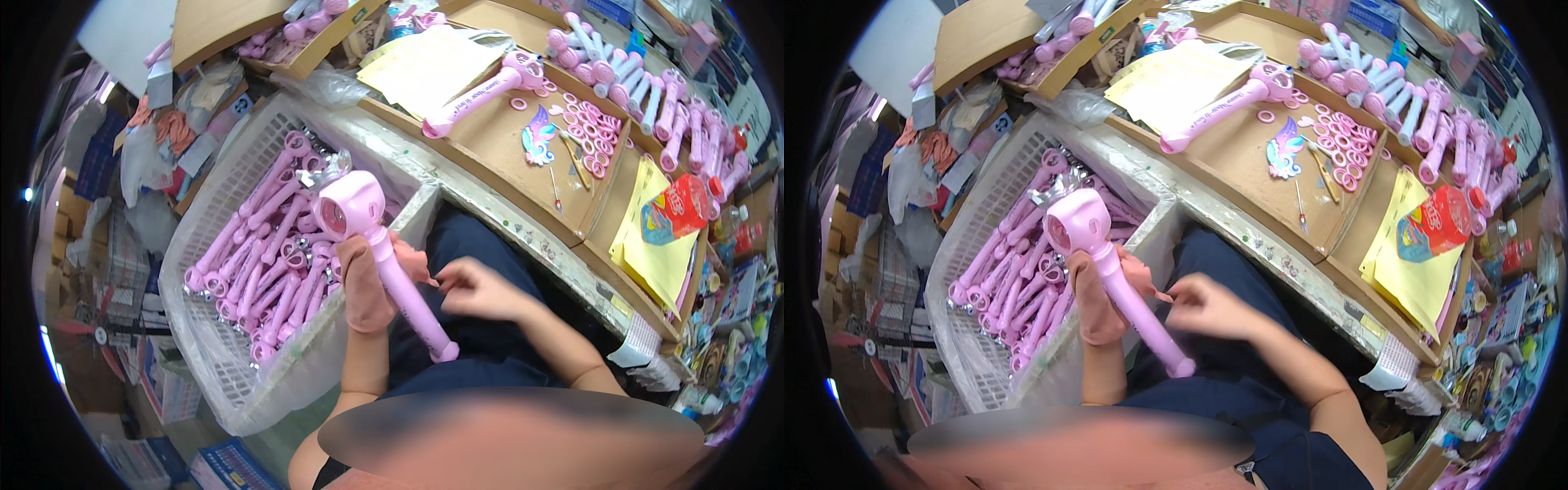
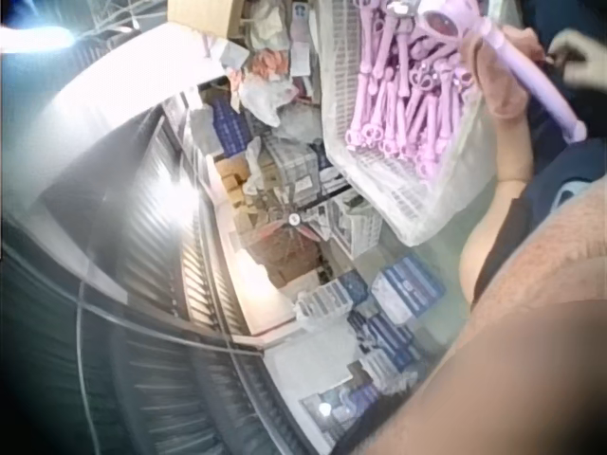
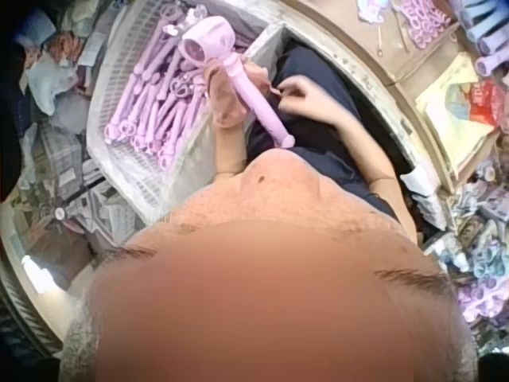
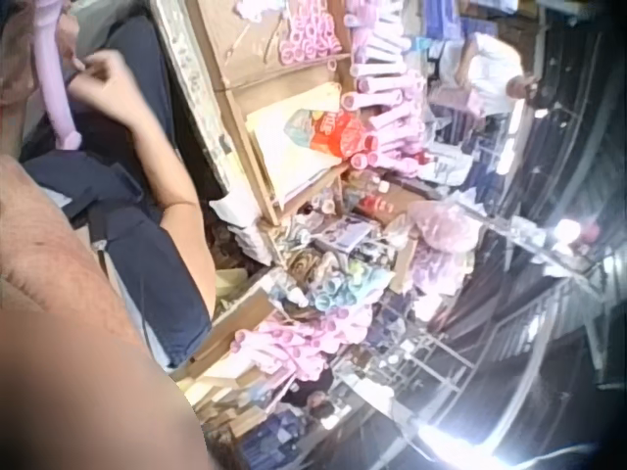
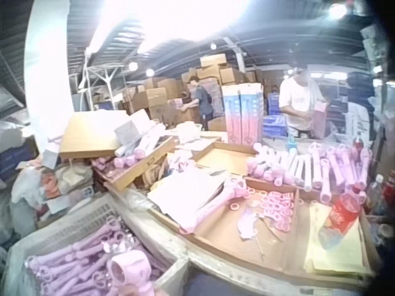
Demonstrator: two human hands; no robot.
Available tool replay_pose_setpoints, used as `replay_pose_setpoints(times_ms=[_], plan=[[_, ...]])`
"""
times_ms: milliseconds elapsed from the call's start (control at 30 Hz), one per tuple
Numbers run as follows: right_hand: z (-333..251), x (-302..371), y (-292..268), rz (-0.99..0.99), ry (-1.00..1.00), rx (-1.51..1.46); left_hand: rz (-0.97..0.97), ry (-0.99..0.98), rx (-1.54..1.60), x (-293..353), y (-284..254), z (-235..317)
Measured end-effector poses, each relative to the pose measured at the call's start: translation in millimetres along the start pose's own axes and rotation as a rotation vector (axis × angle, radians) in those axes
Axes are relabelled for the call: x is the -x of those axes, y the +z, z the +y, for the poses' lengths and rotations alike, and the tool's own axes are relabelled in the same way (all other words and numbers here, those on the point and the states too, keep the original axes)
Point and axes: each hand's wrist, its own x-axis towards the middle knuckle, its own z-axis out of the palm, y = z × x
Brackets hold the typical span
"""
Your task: The person assembles pink toy wands by inserting a small metal pin into the wand head, attaching a decorative wing piece, and testing the light function. They repeat this process for multiple wands, placing finished units on the table.
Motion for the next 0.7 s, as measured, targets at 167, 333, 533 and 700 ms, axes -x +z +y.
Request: replay_pose_setpoints(times_ms=[167,333,533,700], plan=[[-4,5,47,0.019,0.06,0.187,-0.174,0.198,-0.049,-26,3,1],[-58,-65,-8,0.217,-0.077,-0.283,0.365,0.065,0.543,-18,-56,6],[-93,-259,-131,0.613,-0.104,-0.211,0.382,0.198,-0.11,28,-168,66],[-60,-339,-183,0.662,-0.143,-0.387,0.43,0.251,-2.326,64,-255,117]])
